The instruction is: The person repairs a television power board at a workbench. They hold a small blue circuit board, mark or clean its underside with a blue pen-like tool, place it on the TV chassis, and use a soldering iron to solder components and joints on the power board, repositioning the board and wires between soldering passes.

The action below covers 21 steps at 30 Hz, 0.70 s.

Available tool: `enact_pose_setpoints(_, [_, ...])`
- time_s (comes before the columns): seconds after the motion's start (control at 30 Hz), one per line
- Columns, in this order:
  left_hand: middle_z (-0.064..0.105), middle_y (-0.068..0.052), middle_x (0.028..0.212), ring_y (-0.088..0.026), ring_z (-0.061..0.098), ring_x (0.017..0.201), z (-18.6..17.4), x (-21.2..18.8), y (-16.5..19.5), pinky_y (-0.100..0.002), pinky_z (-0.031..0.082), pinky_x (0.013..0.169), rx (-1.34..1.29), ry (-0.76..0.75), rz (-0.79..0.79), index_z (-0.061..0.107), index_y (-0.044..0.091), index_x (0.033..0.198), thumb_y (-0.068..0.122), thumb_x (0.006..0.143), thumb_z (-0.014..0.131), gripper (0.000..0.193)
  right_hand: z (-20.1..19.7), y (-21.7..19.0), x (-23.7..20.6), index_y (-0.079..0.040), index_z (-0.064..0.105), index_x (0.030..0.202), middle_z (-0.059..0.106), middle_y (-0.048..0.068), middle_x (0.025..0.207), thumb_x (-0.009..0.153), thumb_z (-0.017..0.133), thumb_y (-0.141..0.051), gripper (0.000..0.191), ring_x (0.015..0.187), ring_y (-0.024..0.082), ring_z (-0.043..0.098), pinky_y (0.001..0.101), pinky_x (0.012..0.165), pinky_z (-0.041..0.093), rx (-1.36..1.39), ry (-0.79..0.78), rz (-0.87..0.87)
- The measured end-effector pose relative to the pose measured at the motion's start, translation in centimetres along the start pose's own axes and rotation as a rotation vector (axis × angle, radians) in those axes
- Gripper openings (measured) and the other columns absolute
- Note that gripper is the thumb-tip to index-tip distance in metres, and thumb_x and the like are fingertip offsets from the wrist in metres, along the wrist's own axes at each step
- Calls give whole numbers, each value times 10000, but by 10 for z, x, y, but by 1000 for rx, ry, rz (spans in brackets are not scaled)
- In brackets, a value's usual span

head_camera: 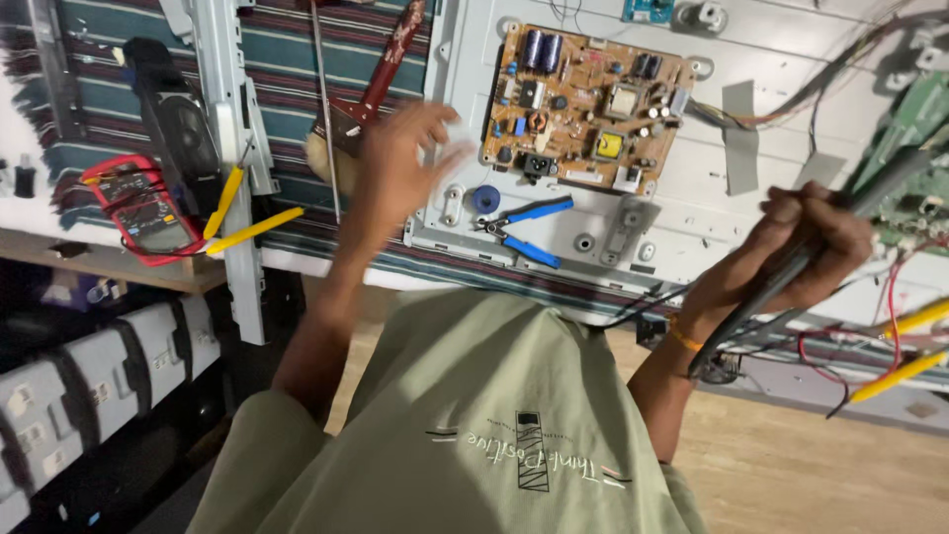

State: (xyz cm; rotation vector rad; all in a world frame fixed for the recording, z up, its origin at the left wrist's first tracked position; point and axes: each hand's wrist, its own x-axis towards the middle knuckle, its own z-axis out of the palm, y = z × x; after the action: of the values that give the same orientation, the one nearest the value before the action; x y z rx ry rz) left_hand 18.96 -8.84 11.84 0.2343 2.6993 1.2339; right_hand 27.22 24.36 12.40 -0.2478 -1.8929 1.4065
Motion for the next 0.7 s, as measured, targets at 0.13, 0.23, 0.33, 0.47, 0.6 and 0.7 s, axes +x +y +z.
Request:
enact_pose_setpoints(0.13, [573,-180,1055,-361,579,981,45,-35,14,-450,504,806,290,-87,166,619,-16,1200,346,760,877,625,-3,-14,-28,-11,539,1206,473,81,1142,1139,600,-5,91,1049,224,626,332,888,581,-65,-7,-33])
enact_pose_setpoints(0.23, [564,-169,1069,-358,561,1015,57,-42,4,-450,506,840,295,-49,196,623,-3,1180,292,823,833,509,1,-23,-52,-16,542,1202,496,77,1163,1114,620,28,125,1052,205,612,314,881,596,-95,-25,29])
enact_pose_setpoints(0.33, [587,-148,1057,-347,576,994,59,-42,-10,-450,506,854,224,51,238,641,11,1151,235,898,786,368,19,-11,-51,-15,565,1213,539,81,1187,1080,689,65,198,1033,182,618,288,883,566,-127,-64,80])
enact_pose_setpoints(0.47, [592,-139,1035,-282,628,909,48,-47,-28,-391,514,786,-174,220,206,624,-8,1118,184,1035,681,217,80,41,3,-17,546,1234,620,77,1146,1033,758,90,312,1073,187,648,307,964,546,-129,-198,-108])
enact_pose_setpoints(0.6, [542,-66,840,-158,525,654,22,-58,-43,-307,438,579,-855,61,-252,628,9,1044,239,1080,553,244,140,69,53,-72,584,1320,556,44,1137,1074,719,0,290,952,168,523,322,846,488,17,-327,164])
enact_pose_setpoints(0.7, [553,-34,853,-119,537,648,-2,-86,-55,-281,472,587,-1014,8,-273,611,19,1008,274,1083,492,292,162,69,73,-134,558,1360,591,48,1199,931,832,-116,509,1033,246,563,446,855,422,-541,-372,-256])
